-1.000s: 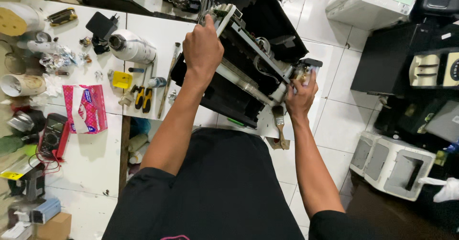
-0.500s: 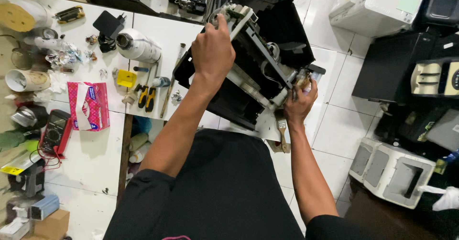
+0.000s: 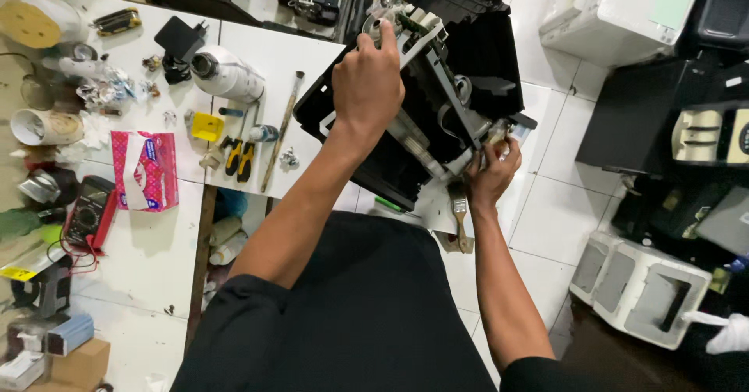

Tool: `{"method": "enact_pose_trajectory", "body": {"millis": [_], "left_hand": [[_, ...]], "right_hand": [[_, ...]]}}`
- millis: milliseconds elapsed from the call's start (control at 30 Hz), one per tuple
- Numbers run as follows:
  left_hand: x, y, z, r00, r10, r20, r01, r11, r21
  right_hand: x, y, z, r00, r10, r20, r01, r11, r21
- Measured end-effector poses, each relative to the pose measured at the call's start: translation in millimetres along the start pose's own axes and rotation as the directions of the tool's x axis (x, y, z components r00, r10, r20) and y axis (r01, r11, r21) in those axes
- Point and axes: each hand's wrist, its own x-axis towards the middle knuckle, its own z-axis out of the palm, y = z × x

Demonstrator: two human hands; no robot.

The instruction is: The person disassembles a printer on a workbench, removing the top cover and internal components. They use a screwdriver to loosen screws and detach parts, then lift and inspect the removed sections before placing them aside.

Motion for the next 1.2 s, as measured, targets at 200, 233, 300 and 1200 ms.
{"method": "enact_pose_trajectory", "body": {"millis": [200,233,300,1200], "left_hand": [[6,-31,28,0.978,-0.103,0.182,0.104,0.995,0.000],[5,-33,27,0.976,-0.108,0.189,0.110,0.994,-0.001],[4,-39,22,0.967,-0.153,0.203,0.167,0.985,-0.054],[-19,-8,-20,0.912,-0.188,0.365,0.264,0.950,-0.169]], "right_hand": [[5,2,0,0.998,-0.031,0.053,0.031,1.000,0.000],[5,3,1,0.998,-0.033,0.062,0.033,0.999,-0.002],[7,5,4,0.995,-0.088,0.038,0.086,0.996,0.038],[11,5,-10,0.986,-0.056,0.158,0.052,0.998,0.028]]}}
